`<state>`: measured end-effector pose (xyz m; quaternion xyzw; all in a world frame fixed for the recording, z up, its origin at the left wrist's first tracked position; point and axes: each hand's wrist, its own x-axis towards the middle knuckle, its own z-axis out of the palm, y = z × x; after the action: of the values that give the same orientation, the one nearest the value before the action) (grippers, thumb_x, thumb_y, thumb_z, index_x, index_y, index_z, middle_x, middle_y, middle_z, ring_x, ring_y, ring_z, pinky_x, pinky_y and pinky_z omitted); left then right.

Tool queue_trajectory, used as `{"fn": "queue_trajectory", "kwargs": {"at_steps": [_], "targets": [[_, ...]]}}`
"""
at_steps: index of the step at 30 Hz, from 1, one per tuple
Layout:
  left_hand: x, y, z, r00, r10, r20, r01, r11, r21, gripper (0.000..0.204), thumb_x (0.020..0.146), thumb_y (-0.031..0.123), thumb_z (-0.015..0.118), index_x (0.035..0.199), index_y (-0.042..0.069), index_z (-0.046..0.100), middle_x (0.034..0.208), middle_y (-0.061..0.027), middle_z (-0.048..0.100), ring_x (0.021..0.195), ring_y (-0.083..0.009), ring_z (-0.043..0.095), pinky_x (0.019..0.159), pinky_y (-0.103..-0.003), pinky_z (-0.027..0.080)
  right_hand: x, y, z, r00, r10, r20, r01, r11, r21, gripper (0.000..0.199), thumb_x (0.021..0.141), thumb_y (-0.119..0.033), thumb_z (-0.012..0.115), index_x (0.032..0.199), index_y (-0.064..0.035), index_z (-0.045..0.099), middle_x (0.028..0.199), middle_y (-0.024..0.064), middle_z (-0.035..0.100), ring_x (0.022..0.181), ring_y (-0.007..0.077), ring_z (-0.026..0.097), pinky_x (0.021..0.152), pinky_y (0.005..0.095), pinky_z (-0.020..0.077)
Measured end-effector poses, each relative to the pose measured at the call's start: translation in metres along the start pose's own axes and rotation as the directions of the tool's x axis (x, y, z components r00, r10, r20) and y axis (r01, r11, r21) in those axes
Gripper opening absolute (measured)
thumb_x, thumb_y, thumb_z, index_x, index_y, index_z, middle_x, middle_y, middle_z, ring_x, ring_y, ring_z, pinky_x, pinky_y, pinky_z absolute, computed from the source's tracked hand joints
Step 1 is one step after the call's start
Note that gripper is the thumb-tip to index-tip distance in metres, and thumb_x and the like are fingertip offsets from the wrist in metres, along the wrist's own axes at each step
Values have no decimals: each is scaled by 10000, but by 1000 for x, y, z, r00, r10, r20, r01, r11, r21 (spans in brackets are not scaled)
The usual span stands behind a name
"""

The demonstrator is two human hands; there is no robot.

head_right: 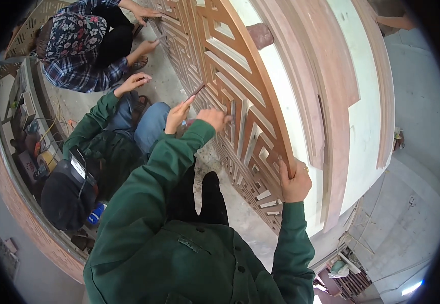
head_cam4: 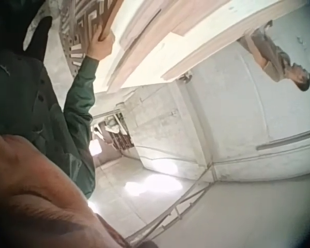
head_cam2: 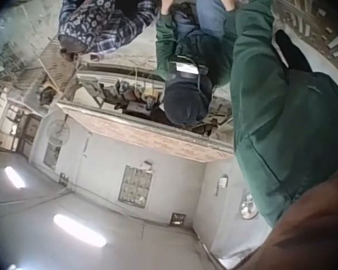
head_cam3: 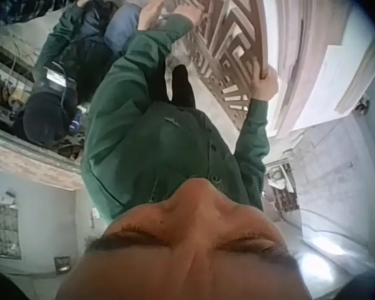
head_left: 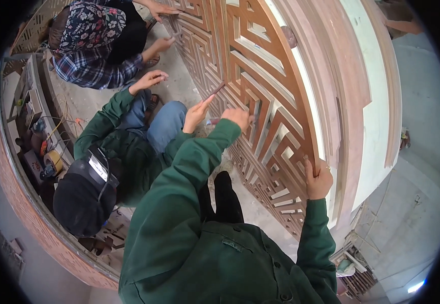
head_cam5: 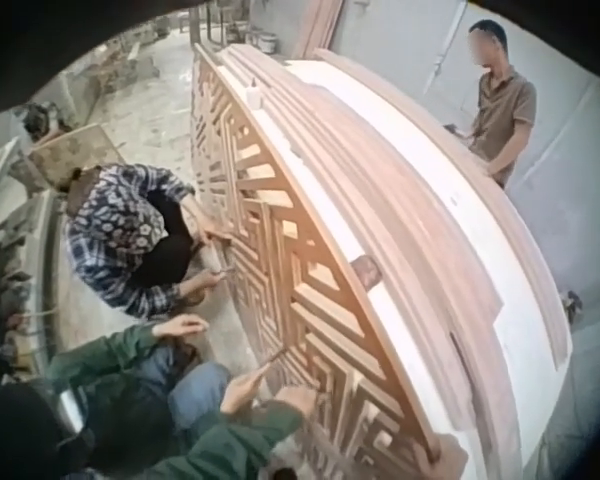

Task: Sanding a large decorative wooden screen with sandpaper in a workshop environment.

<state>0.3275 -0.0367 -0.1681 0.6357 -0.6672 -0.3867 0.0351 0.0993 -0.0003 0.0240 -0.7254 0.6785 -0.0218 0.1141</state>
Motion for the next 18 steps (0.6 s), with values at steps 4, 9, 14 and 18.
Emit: {"fn": "queue_trajectory", "kwargs": {"at_steps": [4, 9, 14, 18], "targets": [[12, 5, 12, 993, -32, -110, 26, 998, -54, 379, 844, 362, 454, 757, 47, 646, 706, -138, 625, 716, -296, 623, 638, -402, 480, 1, -2, 2, 1000, -11, -11, 11, 1000, -7, 256, 775, -306, 621, 901, -84, 607, 753, 106, 584, 639, 273, 573, 574, 335, 454], [18, 16, 15, 969, -168, -183, 129, 970, -204, 362, 841, 356, 457, 756, 58, 644, 724, -175, 620, 719, -330, 616, 648, -426, 480, 7, 1, 5, 999, -11, -37, 11, 1000, 6, 246, 772, -299, 625, 895, -86, 611, 736, 107, 586, 632, 275, 573, 568, 334, 456], [12, 20, 48, 946, -278, -166, 216, 923, -317, 354, 831, 376, 475, 756, 63, 621, 689, -188, 605, 688, -370, 597, 621, -462, 470, 1, -1, 0, 1000, -19, -19, 19, 1000, -16, 237, 759, -282, 643, 881, -81, 613, 732, 112, 586, 639, 279, 575, 568, 333, 455], [11, 21, 69, 934, -353, -48, 331, 909, -252, 363, 820, 392, 491, 790, 71, 657, 786, -171, 628, 784, -337, 610, 694, -425, 471, 4, -2, 0, 1000, 6, -22, -6, 1000, 24, 242, 757, -285, 644, 883, -80, 614, 742, 113, 590, 647, 280, 579, 571, 330, 456]]}}
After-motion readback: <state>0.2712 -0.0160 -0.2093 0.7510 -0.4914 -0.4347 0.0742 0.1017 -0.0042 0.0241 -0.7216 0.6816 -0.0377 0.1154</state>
